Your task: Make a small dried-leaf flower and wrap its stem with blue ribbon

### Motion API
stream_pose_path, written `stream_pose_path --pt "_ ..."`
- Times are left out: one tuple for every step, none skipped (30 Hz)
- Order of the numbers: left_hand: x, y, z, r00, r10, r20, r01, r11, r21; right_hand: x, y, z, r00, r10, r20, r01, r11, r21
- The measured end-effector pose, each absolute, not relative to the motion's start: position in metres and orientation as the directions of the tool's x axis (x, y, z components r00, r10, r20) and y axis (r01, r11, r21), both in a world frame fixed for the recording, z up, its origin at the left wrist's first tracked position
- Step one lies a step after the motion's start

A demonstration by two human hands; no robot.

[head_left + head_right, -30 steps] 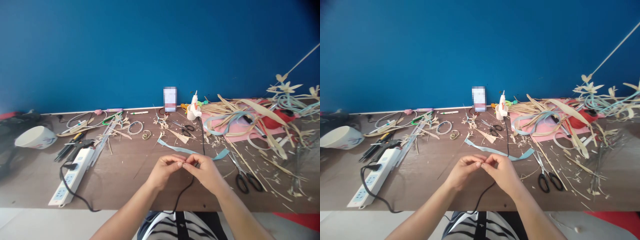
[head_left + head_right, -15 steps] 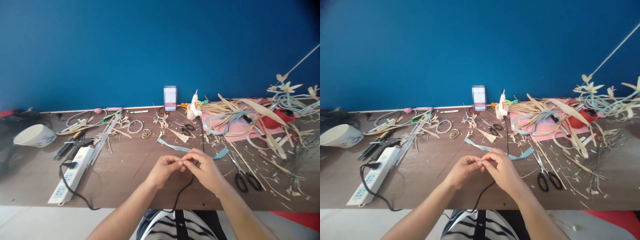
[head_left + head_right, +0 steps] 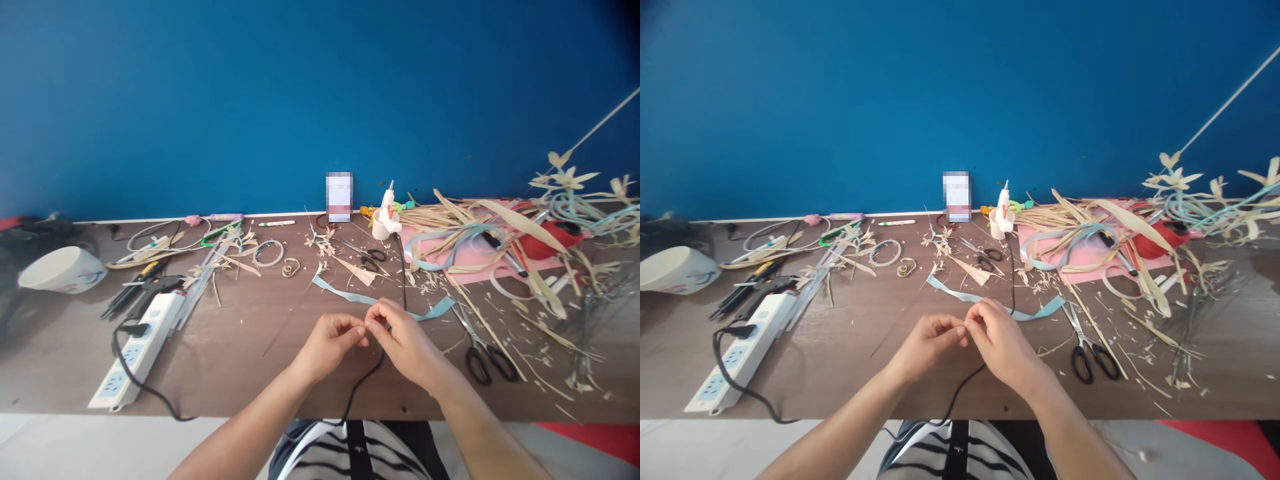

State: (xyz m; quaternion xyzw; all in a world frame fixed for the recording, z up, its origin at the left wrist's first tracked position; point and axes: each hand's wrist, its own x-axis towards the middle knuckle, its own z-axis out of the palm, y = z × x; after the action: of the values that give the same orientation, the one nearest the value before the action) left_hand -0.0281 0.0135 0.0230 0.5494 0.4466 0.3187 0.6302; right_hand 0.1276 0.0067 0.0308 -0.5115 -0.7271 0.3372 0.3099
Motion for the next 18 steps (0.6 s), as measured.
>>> stream_pose_path --pt "-0.0276 0.0136 0.023 0.396 0.893 -0.215 0.083 0.198 0.977 0.1276 0.0069 0.0294 -0.28 0.955 0.1 0.53 0.24 -0.813" --pt "-0.0272 0.0139 0.0227 0.396 0.892 -0.218 0.076 0.205 0.976 0.1277 0.007 0.028 -0.275 0.957 0.091 0.523 0.229 -0.821" --pt "-0.0269 0.0142 0.0221 0.4 0.889 -0.22 0.069 0.211 0.975 0.1276 0.0071 0.0266 -0.269 0.959 0.086 0.516 0.219 -0.828" --pt "-0.0267 0.0146 0.0214 0.406 0.887 -0.222 0.063 0.216 0.974 0.1276 0.0072 0.0256 -0.261 0.962 0.082 0.51 0.21 -0.834" --pt "-0.0266 0.015 0.0206 0.41 0.884 -0.226 0.06 0.222 0.973 0.1275 0.0072 0.025 -0.255 0.964 0.081 0.504 0.204 -0.839" --pt "-0.0264 0.0153 0.02 0.412 0.881 -0.232 0.056 0.23 0.972 0.1275 0.0071 0.0249 -0.249 0.965 0.083 0.5 0.201 -0.842" --pt "-0.0262 0.0155 0.0197 0.409 0.881 -0.238 0.051 0.239 0.97 0.1276 0.0071 0.0252 -0.243 0.966 0.085 0.496 0.199 -0.845" --pt "-0.026 0.0156 0.0197 0.401 0.882 -0.246 0.046 0.249 0.967 0.1279 0.0072 0.0259 -0.239 0.967 0.082 0.489 0.193 -0.851" --pt "-0.0257 0.0156 0.0201 0.389 0.886 -0.254 0.038 0.26 0.965 0.1285 0.0074 0.0268 -0.239 0.968 0.072 0.476 0.182 -0.861" --pt "-0.0255 0.0155 0.0208 0.376 0.889 -0.262 0.027 0.272 0.962 0.1294 0.0078 0.0278 -0.239 0.969 0.055 0.455 0.162 -0.876" --pt "-0.0253 0.0153 0.0217 0.369 0.89 -0.266 0.01 0.283 0.959 0.1305 0.0084 0.0287 -0.239 0.971 0.033 0.425 0.135 -0.895" --pt "-0.0253 0.0152 0.0226 0.369 0.889 -0.27 -0.014 0.296 0.955 0.1318 0.009 0.0293 -0.239 0.971 0.007 0.389 0.103 -0.915" --pt "-0.0254 0.0151 0.0234 0.376 0.885 -0.274 -0.046 0.313 0.949 0.1332 0.0098 0.0295 -0.246 0.969 -0.02 0.349 0.069 -0.934" --pt "-0.0256 0.015 0.0241 0.394 0.875 -0.28 -0.079 0.336 0.939 0.1344 0.0105 0.0295 -0.26 0.964 -0.049 0.31 0.035 -0.95" --pt "-0.026 0.015 0.0246 0.417 0.863 -0.285 -0.111 0.36 0.926 0.1353 0.0113 0.0291 -0.279 0.957 -0.074 0.274 0.005 -0.962" --pt "-0.0265 0.0149 0.0249 0.442 0.849 -0.29 -0.138 0.384 0.913 0.1358 0.0119 0.0288 -0.304 0.948 -0.095 0.239 -0.02 -0.971" --pt "-0.027 0.0148 0.0251 0.465 0.835 -0.295 -0.16 0.406 0.9 0.1358 0.0123 0.0285 -0.331 0.937 -0.109 0.206 -0.041 -0.978" --pt "-0.0276 0.0147 0.0252 0.485 0.822 -0.299 -0.174 0.426 0.888 0.1354 0.0127 0.0286 -0.355 0.928 -0.117 0.175 -0.057 -0.983"
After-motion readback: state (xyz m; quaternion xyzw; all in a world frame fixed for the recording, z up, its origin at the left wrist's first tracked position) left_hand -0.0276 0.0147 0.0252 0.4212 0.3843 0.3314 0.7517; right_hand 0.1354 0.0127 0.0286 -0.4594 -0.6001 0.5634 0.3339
